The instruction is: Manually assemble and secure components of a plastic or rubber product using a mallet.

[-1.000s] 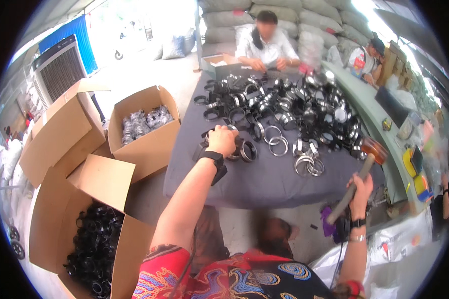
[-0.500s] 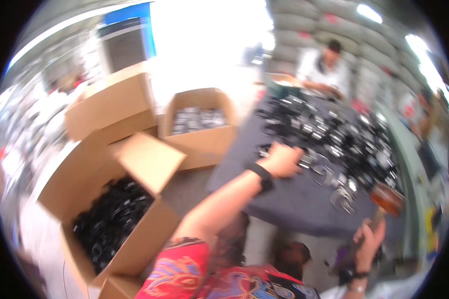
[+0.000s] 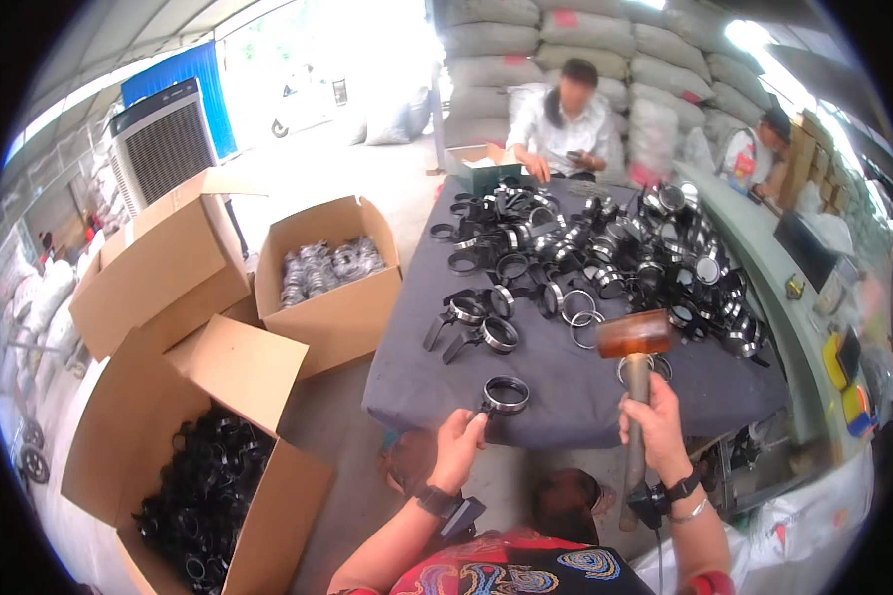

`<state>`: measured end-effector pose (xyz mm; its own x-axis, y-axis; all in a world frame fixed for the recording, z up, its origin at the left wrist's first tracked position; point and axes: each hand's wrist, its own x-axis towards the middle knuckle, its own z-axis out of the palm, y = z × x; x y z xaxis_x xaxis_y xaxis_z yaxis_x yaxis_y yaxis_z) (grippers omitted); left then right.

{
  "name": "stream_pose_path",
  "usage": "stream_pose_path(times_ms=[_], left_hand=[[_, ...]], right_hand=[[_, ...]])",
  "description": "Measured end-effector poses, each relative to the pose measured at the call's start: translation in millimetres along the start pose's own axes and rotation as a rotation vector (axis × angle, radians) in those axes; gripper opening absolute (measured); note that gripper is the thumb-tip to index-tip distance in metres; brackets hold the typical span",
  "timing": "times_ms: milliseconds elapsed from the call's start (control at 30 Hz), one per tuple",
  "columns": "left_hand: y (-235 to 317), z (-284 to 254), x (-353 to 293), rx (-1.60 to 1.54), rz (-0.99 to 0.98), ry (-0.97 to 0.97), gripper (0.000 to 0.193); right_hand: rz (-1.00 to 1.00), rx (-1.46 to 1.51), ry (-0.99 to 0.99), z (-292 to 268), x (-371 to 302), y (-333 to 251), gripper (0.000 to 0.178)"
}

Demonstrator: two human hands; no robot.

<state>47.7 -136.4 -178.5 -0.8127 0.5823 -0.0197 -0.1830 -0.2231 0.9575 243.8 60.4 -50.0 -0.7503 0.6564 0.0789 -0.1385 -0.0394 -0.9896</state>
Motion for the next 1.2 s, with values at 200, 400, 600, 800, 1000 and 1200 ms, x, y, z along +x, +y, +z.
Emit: stream_pose_path(times_ms=[200, 400, 600, 800, 1000, 1200], left_hand=[[-12, 11, 2, 0.287, 0.091, -0.085, 0.027], [-22, 10, 13, -0.142, -0.104, -0.093, 0.021], [-21, 9, -9, 0.173, -0.037, -0.123, 0.020], [-71, 20, 1, -0.026, -0.037, -0.194, 0.032], [-61, 18, 13, -0.053, -0.025, -0.187, 0.032], [-61, 21, 14, -0.067, 0.023, -0.151, 0.031]], right_hand=[[-0.014, -0.255, -0.085, -7, -4, 6, 0.068], [0.154, -0.504, -0.291, 20, 17, 14, 0.072], [-0.091, -0.544, -0.174, 13, 22, 53, 0.069], [0.091, -0.379, -0.148, 26, 3, 30, 0.061], [0.042, -0.310, -0.100, 34, 26, -8, 0.058], [-0.133, -0.311, -0.068, 45, 17, -36, 0.060]])
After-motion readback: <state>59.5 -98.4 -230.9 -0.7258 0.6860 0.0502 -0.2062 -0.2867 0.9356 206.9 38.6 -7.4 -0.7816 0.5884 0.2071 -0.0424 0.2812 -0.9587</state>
